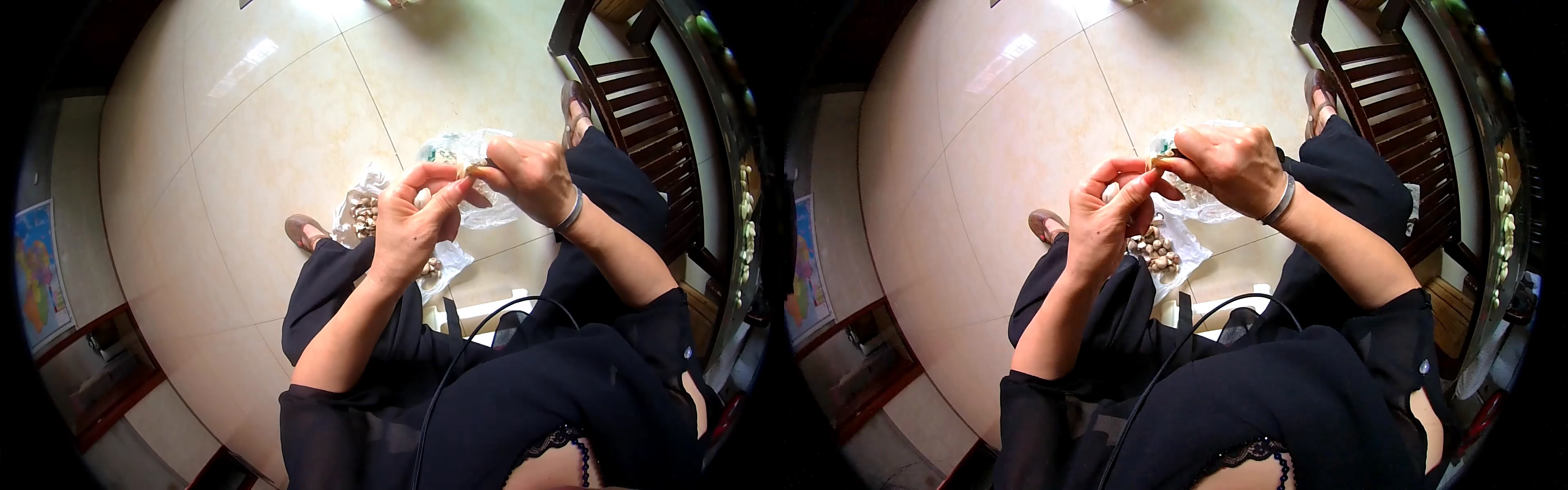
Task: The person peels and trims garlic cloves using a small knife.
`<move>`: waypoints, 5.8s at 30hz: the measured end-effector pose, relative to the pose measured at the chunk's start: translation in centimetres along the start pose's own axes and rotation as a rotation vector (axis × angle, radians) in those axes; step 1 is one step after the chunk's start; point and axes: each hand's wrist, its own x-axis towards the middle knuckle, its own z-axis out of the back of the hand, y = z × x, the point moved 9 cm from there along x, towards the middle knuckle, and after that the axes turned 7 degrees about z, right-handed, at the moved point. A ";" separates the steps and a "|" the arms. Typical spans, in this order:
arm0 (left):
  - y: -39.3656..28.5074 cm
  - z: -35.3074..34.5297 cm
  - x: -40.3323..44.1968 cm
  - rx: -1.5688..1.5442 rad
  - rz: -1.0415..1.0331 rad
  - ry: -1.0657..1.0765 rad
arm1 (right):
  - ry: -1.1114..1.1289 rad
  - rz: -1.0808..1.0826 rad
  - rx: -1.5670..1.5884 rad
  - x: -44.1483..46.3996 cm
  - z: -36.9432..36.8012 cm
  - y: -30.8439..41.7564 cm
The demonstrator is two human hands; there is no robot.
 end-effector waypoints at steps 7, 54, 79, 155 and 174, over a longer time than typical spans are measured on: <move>-0.1 -1.0 -0.2 -0.093 0.022 0.094 | -0.037 0.058 0.011 0.0 0.2 0.4; 1.5 2.1 0.9 -0.391 0.133 0.027 | -0.013 -0.126 0.313 -1.0 -0.3 -1.0; 2.9 1.5 0.9 -0.298 0.147 -0.017 | 0.103 -0.348 0.749 -2.0 -3.5 -1.6; 6.2 -0.2 -0.1 -0.405 0.466 0.033 | -0.092 -0.537 0.818 -2.5 -2.9 -3.2; 6.5 0.0 0.4 -0.228 0.376 -0.005 | -0.016 -0.509 0.675 -3.6 -3.8 -3.1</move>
